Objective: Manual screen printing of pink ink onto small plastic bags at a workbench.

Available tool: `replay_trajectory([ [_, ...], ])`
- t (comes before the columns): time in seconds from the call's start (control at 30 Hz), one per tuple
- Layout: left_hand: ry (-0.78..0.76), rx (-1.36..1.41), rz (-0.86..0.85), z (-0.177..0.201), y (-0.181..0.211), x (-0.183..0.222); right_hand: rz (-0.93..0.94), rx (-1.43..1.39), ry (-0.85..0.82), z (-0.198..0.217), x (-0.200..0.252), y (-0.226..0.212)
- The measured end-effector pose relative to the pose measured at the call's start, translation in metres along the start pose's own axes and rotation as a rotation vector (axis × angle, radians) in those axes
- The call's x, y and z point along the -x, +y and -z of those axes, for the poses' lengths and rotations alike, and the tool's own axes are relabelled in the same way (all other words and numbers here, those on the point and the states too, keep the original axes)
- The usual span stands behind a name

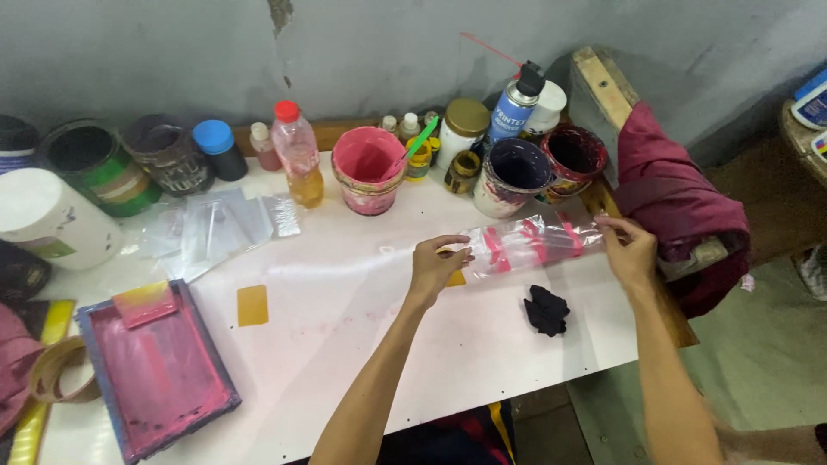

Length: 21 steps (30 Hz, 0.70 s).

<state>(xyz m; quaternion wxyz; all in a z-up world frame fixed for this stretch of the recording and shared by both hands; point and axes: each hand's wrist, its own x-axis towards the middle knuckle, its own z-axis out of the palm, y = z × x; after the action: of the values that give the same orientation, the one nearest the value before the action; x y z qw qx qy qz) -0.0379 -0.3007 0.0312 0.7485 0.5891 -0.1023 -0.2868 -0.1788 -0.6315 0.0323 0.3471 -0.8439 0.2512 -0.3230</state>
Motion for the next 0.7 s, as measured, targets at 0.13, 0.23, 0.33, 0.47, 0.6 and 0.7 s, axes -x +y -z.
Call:
replay_trajectory([
  [0.13, 0.008, 0.047, 0.001, -0.002, 0.0, -0.002, 0.034, 0.017, 0.011, 0.0, -0.003, 0.001],
  [0.23, 0.019, 0.033, 0.05, -0.006, 0.006, 0.001, 0.097, 0.058, 0.041, -0.008, -0.009, 0.013],
  [0.33, 0.037, 0.056, 0.084, -0.008, -0.01, -0.011, 0.228, 0.071, 0.069, -0.013, -0.015, 0.028],
  [0.47, 0.029, -0.027, 0.123, -0.014, -0.027, -0.022, 0.225, 0.041, -0.009, -0.019, -0.025, 0.051],
  [0.6, 0.032, -0.055, 0.14, -0.024, -0.03, -0.028, 0.119, 0.04, -0.042, -0.024, -0.034, 0.056],
  [0.7, 0.053, -0.083, 0.044, -0.028, -0.052, -0.037, 0.076, 0.023, -0.019, -0.03, -0.035, 0.076],
])
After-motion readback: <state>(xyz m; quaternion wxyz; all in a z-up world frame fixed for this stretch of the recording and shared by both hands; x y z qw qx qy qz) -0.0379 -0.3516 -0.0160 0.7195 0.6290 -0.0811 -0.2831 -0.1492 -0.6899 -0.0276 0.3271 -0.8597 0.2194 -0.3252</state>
